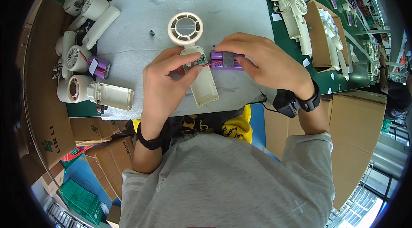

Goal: The person picks up a battery pack from a box and places it on the table. They then connect the battery pack's wires to a circuit board and fit both components into a fan housing.

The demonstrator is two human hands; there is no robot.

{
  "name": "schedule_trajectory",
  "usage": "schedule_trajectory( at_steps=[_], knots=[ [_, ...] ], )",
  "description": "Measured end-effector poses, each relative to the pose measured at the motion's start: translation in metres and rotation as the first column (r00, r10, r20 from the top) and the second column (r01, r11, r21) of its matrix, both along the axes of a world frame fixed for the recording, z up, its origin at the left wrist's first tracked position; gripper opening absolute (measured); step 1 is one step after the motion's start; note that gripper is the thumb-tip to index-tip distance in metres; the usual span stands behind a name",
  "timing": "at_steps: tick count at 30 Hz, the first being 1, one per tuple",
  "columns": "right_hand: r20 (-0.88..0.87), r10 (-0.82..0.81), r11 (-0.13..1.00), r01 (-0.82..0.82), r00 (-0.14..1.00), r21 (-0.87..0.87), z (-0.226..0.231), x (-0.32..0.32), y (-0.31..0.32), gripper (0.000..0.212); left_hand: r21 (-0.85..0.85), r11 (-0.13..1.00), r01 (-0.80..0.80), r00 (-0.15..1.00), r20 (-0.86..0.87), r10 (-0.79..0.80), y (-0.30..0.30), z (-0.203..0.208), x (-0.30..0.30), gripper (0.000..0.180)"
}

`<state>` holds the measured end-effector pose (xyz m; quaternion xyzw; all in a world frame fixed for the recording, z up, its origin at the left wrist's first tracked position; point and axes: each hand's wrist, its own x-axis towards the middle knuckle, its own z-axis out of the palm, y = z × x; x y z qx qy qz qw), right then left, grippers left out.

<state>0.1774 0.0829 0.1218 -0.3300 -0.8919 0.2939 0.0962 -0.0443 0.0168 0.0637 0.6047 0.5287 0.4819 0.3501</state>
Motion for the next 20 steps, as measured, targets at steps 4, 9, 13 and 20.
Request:
schedule_trajectory(
  at_steps=[4,9,13,20],
  knots=[
    [-0.106,-0.034,0.999,0.038,0.994,0.035,-0.009,-0.012,-0.005,0.044,-0.009,1.000,0.006,1.000,-0.018,-0.006,0.000,-0.001,-0.001,0.030],
    [-0.136,0.002,1.000,0.000,0.991,0.017,-0.024,-0.011,0.002,0.042,0.003,1.000,0.020,0.996,-0.083,-0.019,0.001,0.001,-0.004,0.030],
    [-0.081,0.043,0.993,-0.051,0.996,-0.107,-0.014,-0.005,0.003,0.040,-0.007,0.999,0.033,0.997,-0.069,-0.033,0.002,0.000,-0.007,0.030],
    [-0.105,-0.174,0.747,0.062,0.979,-0.662,0.002,-0.007,-0.004,0.044,-0.034,0.993,0.116,0.988,-0.101,-0.119,0.003,0.003,-0.014,0.034]
  ],
)
